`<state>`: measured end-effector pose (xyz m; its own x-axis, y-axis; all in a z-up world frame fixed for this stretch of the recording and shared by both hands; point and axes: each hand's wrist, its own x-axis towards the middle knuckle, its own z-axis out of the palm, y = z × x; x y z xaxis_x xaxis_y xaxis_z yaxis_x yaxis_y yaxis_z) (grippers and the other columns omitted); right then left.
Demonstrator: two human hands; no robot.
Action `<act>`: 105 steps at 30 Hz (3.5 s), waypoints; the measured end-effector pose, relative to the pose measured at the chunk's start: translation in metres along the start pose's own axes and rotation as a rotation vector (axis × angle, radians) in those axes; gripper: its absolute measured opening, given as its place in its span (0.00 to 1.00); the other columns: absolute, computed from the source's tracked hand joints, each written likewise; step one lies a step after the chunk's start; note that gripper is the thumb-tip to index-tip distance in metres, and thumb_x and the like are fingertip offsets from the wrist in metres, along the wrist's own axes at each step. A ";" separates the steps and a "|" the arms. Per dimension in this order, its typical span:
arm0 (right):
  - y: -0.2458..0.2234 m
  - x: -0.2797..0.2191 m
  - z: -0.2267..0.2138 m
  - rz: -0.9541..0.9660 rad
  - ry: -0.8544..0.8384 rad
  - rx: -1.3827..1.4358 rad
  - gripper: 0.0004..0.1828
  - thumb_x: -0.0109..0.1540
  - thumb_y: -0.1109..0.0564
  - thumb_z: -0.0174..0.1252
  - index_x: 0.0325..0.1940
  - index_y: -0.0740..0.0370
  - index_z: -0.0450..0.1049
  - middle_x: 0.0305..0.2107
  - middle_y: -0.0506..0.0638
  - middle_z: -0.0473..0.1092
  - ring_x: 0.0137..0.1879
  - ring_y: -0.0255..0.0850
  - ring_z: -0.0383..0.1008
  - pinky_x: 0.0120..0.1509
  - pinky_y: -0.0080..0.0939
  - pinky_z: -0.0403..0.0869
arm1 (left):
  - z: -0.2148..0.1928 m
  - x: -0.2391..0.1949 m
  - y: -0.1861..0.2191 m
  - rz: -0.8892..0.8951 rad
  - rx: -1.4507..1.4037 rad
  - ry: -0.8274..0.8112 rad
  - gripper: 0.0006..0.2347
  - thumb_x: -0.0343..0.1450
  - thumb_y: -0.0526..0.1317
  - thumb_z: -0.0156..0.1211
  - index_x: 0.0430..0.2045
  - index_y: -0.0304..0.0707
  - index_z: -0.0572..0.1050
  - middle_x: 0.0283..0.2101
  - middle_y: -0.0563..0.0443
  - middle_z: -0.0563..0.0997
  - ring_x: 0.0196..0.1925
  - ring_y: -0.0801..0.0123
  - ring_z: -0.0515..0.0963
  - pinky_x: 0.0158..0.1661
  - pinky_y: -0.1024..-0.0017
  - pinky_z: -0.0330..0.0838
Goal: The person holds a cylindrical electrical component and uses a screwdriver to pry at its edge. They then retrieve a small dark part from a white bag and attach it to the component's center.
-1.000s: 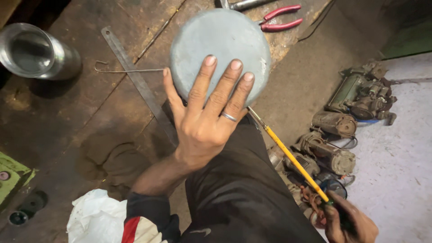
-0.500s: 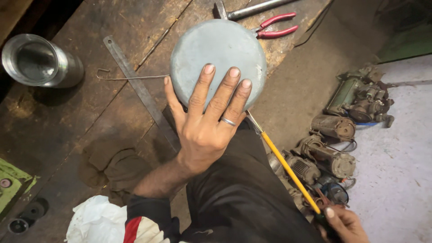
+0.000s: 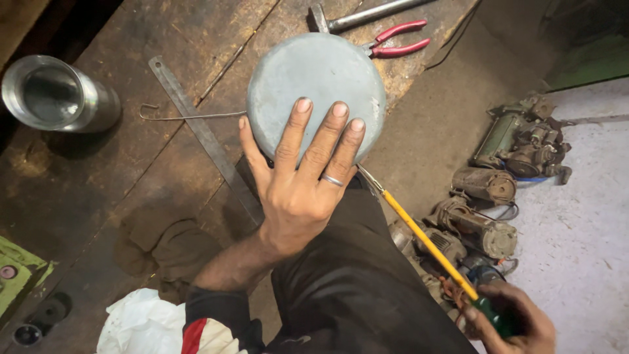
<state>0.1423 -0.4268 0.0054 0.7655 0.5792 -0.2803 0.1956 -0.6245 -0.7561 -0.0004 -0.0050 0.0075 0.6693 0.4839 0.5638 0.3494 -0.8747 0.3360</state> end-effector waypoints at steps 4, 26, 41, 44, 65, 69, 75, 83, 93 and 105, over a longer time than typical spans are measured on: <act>0.012 0.005 0.001 -0.583 0.190 -0.616 0.20 0.61 0.60 0.63 0.57 0.67 0.75 0.42 0.57 0.75 0.50 0.36 0.74 0.53 0.32 0.72 | 0.001 0.001 0.000 -0.005 -0.001 0.013 0.22 0.74 0.44 0.76 0.64 0.50 0.75 0.68 0.57 0.74 0.74 0.53 0.66 0.67 0.21 0.46; 0.011 0.014 -0.015 -0.017 -0.048 -0.134 0.25 0.61 0.57 0.60 0.63 0.64 0.73 0.33 0.55 0.76 0.31 0.36 0.73 0.34 0.30 0.70 | -0.001 -0.003 0.004 -0.018 0.027 0.021 0.25 0.72 0.42 0.76 0.65 0.49 0.75 0.69 0.56 0.73 0.75 0.52 0.66 0.68 0.22 0.46; -0.001 0.012 -0.006 -0.360 0.035 -0.253 0.14 0.63 0.62 0.62 0.53 0.67 0.77 0.29 0.55 0.76 0.36 0.33 0.78 0.43 0.35 0.73 | -0.002 -0.007 0.004 -0.011 0.000 -0.014 0.27 0.70 0.42 0.78 0.65 0.47 0.75 0.69 0.55 0.73 0.75 0.51 0.65 0.68 0.21 0.46; -0.013 0.015 0.011 -0.411 0.095 -0.392 0.14 0.63 0.65 0.62 0.53 0.69 0.78 0.28 0.58 0.75 0.33 0.36 0.76 0.37 0.36 0.73 | 0.001 -0.005 0.003 0.000 0.040 0.035 0.26 0.71 0.45 0.77 0.66 0.49 0.74 0.69 0.56 0.73 0.75 0.53 0.65 0.68 0.22 0.45; 0.008 0.023 -0.005 -0.355 -0.149 -0.192 0.19 0.63 0.62 0.58 0.58 0.68 0.75 0.29 0.51 0.76 0.31 0.34 0.74 0.37 0.32 0.74 | 0.007 -0.008 0.007 -0.009 0.056 0.078 0.25 0.73 0.46 0.77 0.65 0.49 0.75 0.69 0.58 0.73 0.75 0.54 0.66 0.68 0.23 0.47; -0.013 0.029 0.001 -0.308 -0.143 -0.170 0.18 0.61 0.63 0.60 0.55 0.69 0.76 0.28 0.52 0.78 0.32 0.34 0.77 0.37 0.31 0.75 | 0.008 -0.009 0.006 -0.004 0.066 0.080 0.25 0.73 0.46 0.76 0.65 0.49 0.75 0.69 0.58 0.73 0.74 0.53 0.66 0.68 0.23 0.47; -0.035 0.036 -0.005 -0.304 -0.161 -0.247 0.20 0.60 0.63 0.61 0.57 0.67 0.76 0.28 0.52 0.76 0.34 0.35 0.77 0.41 0.31 0.74 | 0.005 -0.008 0.005 -0.012 0.054 0.060 0.24 0.73 0.45 0.75 0.65 0.49 0.75 0.68 0.58 0.73 0.74 0.53 0.66 0.68 0.23 0.47; -0.036 0.021 0.015 -0.421 0.115 -0.445 0.18 0.60 0.66 0.64 0.55 0.62 0.78 0.33 0.57 0.77 0.33 0.38 0.79 0.36 0.33 0.74 | 0.004 -0.008 0.006 -0.025 0.032 0.058 0.24 0.72 0.45 0.76 0.64 0.49 0.76 0.68 0.59 0.74 0.74 0.55 0.67 0.69 0.25 0.46; -0.053 0.020 0.031 -0.277 0.126 -0.520 0.14 0.64 0.67 0.59 0.54 0.65 0.78 0.25 0.54 0.73 0.29 0.37 0.77 0.31 0.35 0.73 | 0.002 -0.009 0.006 -0.010 0.046 0.033 0.23 0.74 0.45 0.73 0.65 0.49 0.75 0.69 0.58 0.74 0.75 0.54 0.66 0.68 0.24 0.46; -0.029 0.021 0.012 -0.030 -0.031 -0.180 0.11 0.65 0.62 0.56 0.48 0.70 0.78 0.24 0.53 0.76 0.23 0.31 0.76 0.29 0.32 0.74 | -0.002 -0.008 0.002 0.043 0.059 -0.019 0.17 0.79 0.41 0.66 0.64 0.46 0.77 0.68 0.55 0.75 0.73 0.51 0.67 0.65 0.21 0.46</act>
<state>0.1454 -0.3899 0.0143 0.7388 0.6131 -0.2797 0.3264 -0.6887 -0.6474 -0.0063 -0.0102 0.0048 0.6966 0.4456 0.5623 0.3576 -0.8951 0.2663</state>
